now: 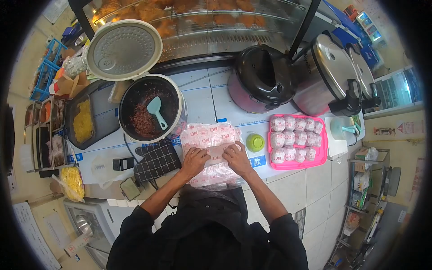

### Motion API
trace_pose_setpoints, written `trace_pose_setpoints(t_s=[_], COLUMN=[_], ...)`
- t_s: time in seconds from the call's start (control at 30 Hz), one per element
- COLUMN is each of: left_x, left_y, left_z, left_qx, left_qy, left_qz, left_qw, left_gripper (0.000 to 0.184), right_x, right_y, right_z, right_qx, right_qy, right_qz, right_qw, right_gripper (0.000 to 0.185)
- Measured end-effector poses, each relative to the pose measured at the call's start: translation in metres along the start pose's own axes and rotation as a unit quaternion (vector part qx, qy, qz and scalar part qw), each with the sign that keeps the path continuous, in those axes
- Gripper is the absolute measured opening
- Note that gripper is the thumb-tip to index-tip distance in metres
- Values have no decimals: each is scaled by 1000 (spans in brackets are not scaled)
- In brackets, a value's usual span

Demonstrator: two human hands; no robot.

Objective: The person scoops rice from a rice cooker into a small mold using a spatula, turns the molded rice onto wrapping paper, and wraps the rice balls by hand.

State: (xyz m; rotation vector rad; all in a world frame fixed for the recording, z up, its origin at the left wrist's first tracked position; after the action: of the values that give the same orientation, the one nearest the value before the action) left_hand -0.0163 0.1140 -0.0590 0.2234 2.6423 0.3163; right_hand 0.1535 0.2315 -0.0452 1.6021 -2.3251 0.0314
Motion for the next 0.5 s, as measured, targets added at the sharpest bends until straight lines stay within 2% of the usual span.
trace_pose_setpoints(t_s=[0.03,0.27,0.33,0.5], left_x=[-1,-3,-5,-6], left_y=[-2,-17,-20,-32], left_z=[-1,-4,-6,-3], left_qx=[-8,-14,-40,-31], left_qy=[3,21,31,27], left_qz=[4,32,48,39], left_qw=[1000,999,998,998], left_gripper=[13,11,13,15], right_x=[-3,-14,-18,-19], right_y=[-4,-25,-28,-31], right_z=[2,11,15,19], right_qx=[-25,-11,-6,10], right_qy=[6,-4,-7,17], right_qz=[10,27,31,47], right_qw=[1000,1000,999,999], right_gripper=[22,26,43,42])
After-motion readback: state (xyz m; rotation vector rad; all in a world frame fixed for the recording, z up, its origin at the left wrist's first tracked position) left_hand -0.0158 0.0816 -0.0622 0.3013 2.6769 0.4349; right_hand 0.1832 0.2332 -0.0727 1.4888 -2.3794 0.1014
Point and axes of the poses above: each hand's wrist, its own y-axis towards the middle knuckle, its own z-axis out of the palm, x = y × z, the point moved 4 cm from there along y, towards the middle knuckle, and after that the axes turned 5 degrees about z, right-handed, at the moved point
